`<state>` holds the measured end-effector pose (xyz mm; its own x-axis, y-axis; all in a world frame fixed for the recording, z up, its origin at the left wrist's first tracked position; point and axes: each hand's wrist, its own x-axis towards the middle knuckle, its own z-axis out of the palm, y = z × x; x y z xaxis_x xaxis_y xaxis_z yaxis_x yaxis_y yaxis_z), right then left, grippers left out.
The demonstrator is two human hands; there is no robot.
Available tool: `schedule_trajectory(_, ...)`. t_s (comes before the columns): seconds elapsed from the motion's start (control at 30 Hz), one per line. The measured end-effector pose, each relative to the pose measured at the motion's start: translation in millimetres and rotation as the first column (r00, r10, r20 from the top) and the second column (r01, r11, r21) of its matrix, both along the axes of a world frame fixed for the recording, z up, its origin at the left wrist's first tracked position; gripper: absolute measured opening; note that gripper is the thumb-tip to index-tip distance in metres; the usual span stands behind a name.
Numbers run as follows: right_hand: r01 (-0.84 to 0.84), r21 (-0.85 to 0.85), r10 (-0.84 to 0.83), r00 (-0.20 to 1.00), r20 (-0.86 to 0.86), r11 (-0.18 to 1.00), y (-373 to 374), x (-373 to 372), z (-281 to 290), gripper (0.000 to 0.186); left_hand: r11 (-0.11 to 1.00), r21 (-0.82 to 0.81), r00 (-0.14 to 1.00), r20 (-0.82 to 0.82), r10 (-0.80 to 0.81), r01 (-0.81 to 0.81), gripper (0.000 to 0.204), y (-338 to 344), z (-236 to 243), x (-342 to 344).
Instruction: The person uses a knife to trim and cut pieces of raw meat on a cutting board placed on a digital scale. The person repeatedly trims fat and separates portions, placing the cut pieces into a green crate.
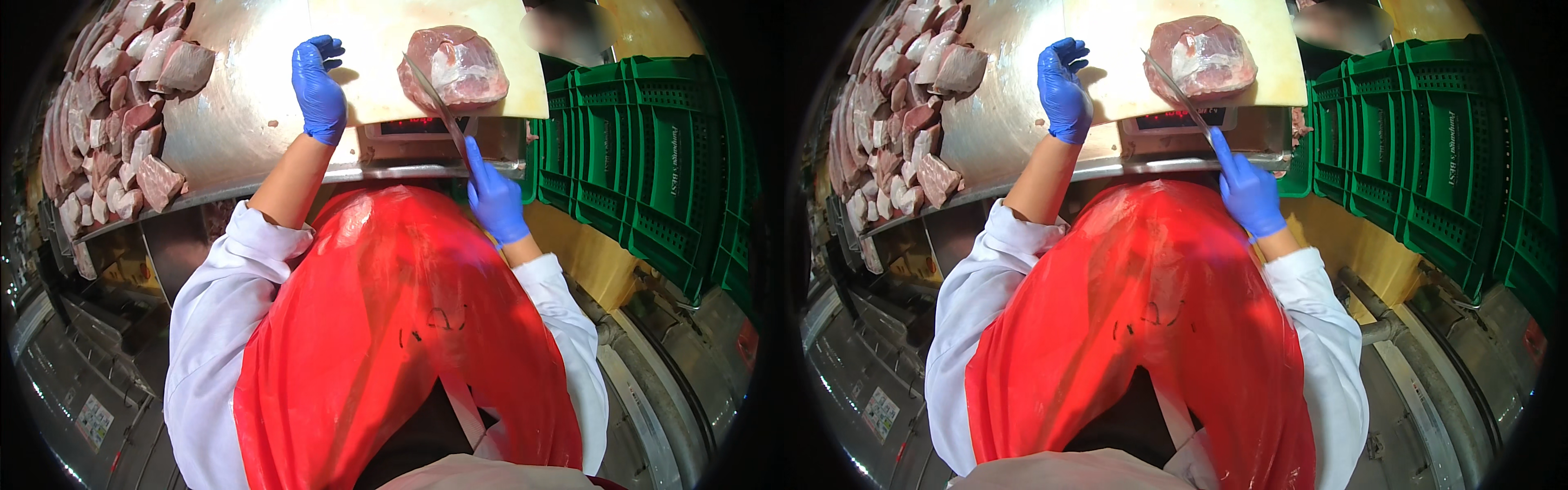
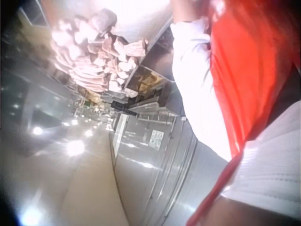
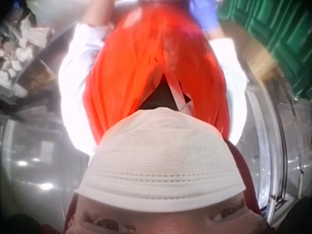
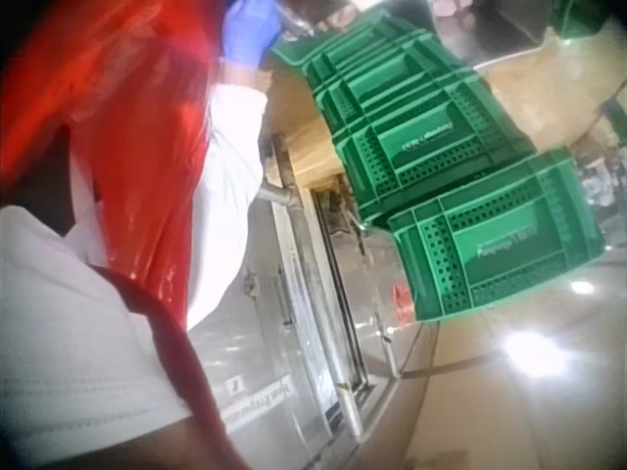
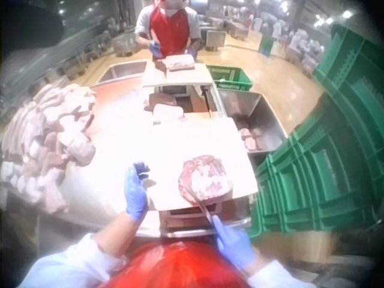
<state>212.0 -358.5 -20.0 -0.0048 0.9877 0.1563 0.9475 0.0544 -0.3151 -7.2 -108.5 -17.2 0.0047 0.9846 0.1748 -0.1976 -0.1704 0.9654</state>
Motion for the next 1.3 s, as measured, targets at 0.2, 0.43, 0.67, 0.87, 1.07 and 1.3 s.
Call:
schedule_trajectory(0.2,-0.024,-0.169,0.012,0.997,-0.072,0.985,-89.6,32.3,6.7,0.077,0.989,0.132,0.947,-0.319,-0.025,0.070,0.015,-51.7,9.8,18.9)
schedule_trajectory(0.43,0.221,0.027,-0.191,0.893,-0.406,0.975,-51.0,21.8,13.0,0.067,0.898,0.375,0.597,-0.783,0.174,0.230,0.018,-70.9,11.0,52.3)
schedule_trajectory(0.67,0.124,0.251,-0.079,0.980,-0.183,0.960,57.1,-40.2,30.8,0.076,0.967,0.198,0.689,-0.724,0.033,0.161,0.017,-70.6,5.6,34.6)
schedule_trajectory(0.87,0.122,-0.166,-0.118,0.992,0.033,0.979,11.7,-55.6,47.7,0.086,0.964,0.209,0.692,-0.721,0.037,0.166,0.016,-64.4,1.9,23.5)
schedule_trajectory(1.07,0.168,-0.374,-0.166,0.985,0.040,0.912,-57.5,-52.9,95.3,0.083,0.960,0.131,0.558,-0.830,-0.031,0.248,0.020,-30.0,16.1,-14.7)
schedule_trajectory(1.3,0.297,-0.013,-0.294,0.936,-0.192,0.955,42.2,-82.9,92.0,0.073,0.841,0.195,0.497,-0.862,-0.098,0.504,0.025,-2.9,15.8,13.9)
